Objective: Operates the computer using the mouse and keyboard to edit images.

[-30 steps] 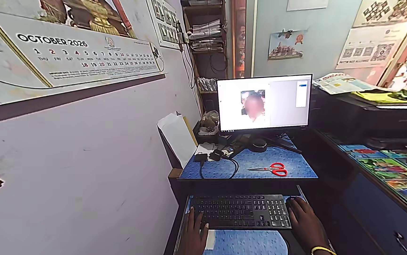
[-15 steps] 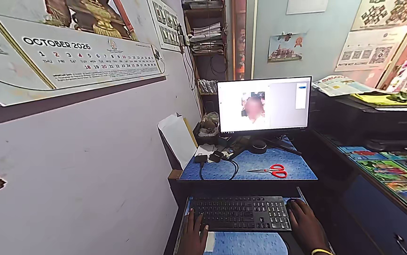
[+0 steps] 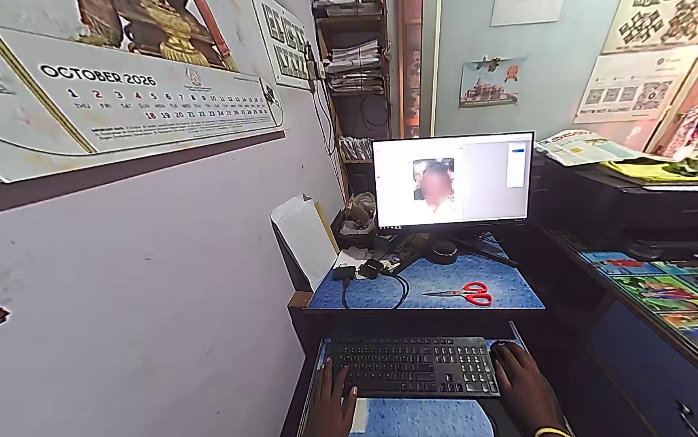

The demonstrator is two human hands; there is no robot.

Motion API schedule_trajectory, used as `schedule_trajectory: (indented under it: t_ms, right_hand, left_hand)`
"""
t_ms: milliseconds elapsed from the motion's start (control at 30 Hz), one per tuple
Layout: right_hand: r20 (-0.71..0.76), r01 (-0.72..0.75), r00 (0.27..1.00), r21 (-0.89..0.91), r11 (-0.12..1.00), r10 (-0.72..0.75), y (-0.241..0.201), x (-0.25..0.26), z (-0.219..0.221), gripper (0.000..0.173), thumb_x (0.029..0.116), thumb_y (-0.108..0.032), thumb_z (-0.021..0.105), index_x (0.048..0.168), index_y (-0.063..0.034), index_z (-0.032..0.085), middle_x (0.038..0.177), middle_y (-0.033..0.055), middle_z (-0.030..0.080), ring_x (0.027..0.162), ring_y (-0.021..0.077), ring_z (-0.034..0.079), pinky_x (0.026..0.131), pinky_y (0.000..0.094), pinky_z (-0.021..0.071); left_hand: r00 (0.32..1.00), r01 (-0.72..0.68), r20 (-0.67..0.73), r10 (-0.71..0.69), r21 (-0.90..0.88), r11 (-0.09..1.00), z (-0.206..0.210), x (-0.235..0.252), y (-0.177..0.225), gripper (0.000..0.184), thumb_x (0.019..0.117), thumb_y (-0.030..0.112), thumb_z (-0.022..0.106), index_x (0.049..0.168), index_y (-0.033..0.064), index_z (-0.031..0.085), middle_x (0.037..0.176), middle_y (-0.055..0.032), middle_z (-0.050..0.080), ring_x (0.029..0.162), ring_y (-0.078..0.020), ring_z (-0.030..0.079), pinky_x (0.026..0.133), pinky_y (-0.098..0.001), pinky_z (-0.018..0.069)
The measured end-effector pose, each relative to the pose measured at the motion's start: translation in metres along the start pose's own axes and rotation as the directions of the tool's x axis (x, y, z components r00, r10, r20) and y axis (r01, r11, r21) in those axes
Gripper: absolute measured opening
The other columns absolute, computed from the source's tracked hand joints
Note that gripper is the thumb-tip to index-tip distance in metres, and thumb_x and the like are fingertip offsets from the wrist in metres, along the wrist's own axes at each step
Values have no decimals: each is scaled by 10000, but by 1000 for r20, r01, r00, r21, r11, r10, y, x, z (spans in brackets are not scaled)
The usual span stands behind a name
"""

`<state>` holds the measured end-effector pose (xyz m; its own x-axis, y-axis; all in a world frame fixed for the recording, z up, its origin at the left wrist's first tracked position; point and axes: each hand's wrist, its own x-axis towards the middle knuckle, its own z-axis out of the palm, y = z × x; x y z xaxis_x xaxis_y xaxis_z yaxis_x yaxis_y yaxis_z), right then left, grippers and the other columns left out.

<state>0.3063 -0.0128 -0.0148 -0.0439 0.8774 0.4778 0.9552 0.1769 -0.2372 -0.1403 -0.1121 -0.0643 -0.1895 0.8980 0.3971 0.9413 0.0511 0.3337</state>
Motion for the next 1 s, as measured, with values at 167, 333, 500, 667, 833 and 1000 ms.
schedule_trajectory:
  t_ms: [167,333,500,667,833,1000]
  right_hand:
    - [-9,8,1000,-8,1000,-8,-1,-1,-1,425,959,-346,514,1299,-169,699,1403,123,618,1322,304,577,1089,484,482]
    - [-4,-1,1000,-1,1000,1,-3,0,-2,417,949,-331,521,1287,-167,701,1399,125,617,1316,307,578,1088,490,481]
    - [-22,1,1000,2,1000,-1,0,-1,1,423,950,-336,512,1284,-160,703,1399,137,616,1319,314,577,1091,494,478]
    - [-46,7,999,8,1000,-7,3,0,6,429,946,-340,516,1271,-143,715,1382,153,628,1293,337,597,1061,513,498]
    - [-8,-36,999,34,999,36,2,-1,4,517,912,-316,582,1395,-138,628,1459,166,568,1349,355,552,1092,536,471]
    - [24,-81,996,21,996,81,-1,-1,-1,625,897,-275,615,1487,-91,522,1489,184,537,1373,376,523,1124,536,441]
  left_hand:
    - [1000,-7,-11,7,13,1000,2,-1,-1,612,1013,551,374,1422,156,601,1627,-251,316,1481,-439,358,1179,-532,352]
    - [1000,-6,-15,6,8,1000,2,-1,-1,604,1011,546,382,1413,156,608,1627,-252,315,1481,-437,357,1180,-539,348]
    - [1000,-9,-20,9,1,1000,2,-1,0,606,1011,544,380,1408,148,611,1622,-255,322,1480,-442,356,1175,-534,358]
    - [1000,-3,2,3,15,1000,2,0,-2,616,1008,555,376,1420,157,604,1629,-241,318,1491,-438,337,1178,-536,355]
    - [1000,-2,-5,2,7,1000,2,-2,-2,618,1014,560,368,1434,166,591,1644,-229,296,1501,-424,325,1175,-540,357]
    - [1000,-9,-9,9,17,1000,1,-1,-1,622,1017,563,353,1432,165,593,1643,-232,296,1500,-432,324,1172,-546,360]
